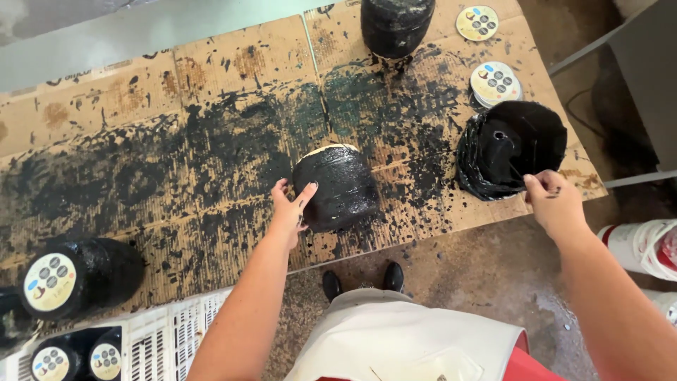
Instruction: Applying black wax to cheese wheels using a brush and dipping them into a wax container
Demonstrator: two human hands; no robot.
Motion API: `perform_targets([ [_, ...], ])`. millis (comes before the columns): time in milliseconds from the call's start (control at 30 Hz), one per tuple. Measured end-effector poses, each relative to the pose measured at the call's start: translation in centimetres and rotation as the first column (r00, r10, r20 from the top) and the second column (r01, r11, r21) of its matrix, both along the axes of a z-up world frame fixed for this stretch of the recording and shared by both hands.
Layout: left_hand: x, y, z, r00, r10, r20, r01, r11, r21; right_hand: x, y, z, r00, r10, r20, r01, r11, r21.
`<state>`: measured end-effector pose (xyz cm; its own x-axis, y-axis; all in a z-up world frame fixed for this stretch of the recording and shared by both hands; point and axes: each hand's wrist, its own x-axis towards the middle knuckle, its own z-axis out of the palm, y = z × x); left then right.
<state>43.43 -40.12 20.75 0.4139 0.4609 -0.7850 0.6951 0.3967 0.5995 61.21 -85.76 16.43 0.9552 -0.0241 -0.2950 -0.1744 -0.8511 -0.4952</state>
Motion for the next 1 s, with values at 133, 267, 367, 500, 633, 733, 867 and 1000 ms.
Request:
perform_targets([
  [133, 0.2, -0.4, 0.5, 1.0, 0.011, 0.006, -0.011, 1.0, -0.018, 4.6, 1.3, -2.3, 0.997, 0.022, 0.074, -0.021, 1.0, -0.017],
  [267, 0.3, -0.8, 0.9, 0.999, 0.025, 0.037, -0.025, 1.0, -0.012, 6.4, 1.2, -3.4, 0.99, -0.01, 0.143, -0.003, 0.996, 0.085],
  [367, 0.4, -0.8, 0.7, 0.998, 0.032, 0.048, -0.031, 0.999, -0.011, 4.0, 0.0, -1.7, 0.997, -0.006, 0.079, -0.001, 0.996, 0.089],
  [500, 0.1, -0.7, 0.2, 0.998, 0.018, 0.067, -0.016, 0.999, -0.033, 3.2, -0.5, -0.2, 0.999, -0.034, 0.0, 0.033, 0.974, 0.226],
  [633, 0.0, -0.5, 0.1, 0.997, 0.017, 0.078, -0.017, 1.0, 0.003, 5.6, 2.4, -0.8, 0.998, -0.06, 0.027, 0.057, 0.993, 0.106],
  [733, 0.0, 0.4, -1.7, 0.99, -0.012, 0.139, -0.004, 0.993, 0.114, 5.2, 0.8, -2.1, 0.981, -0.048, 0.187, 0.01, 0.98, 0.197],
  [867, 0.1, 0.2, -0.5, 0.993, -0.017, 0.12, 0.013, 0.999, 0.039, 0.9, -0.9, 2.8, 0.996, 0.061, 0.067, -0.065, 0.996, 0.062],
  [1000, 0.3, 0.3, -0.2, 0.992, -0.047, 0.118, 0.04, 0.997, 0.065, 3.8, -5.5, -4.1, 0.983, -0.085, 0.164, 0.005, 0.9, 0.437],
])
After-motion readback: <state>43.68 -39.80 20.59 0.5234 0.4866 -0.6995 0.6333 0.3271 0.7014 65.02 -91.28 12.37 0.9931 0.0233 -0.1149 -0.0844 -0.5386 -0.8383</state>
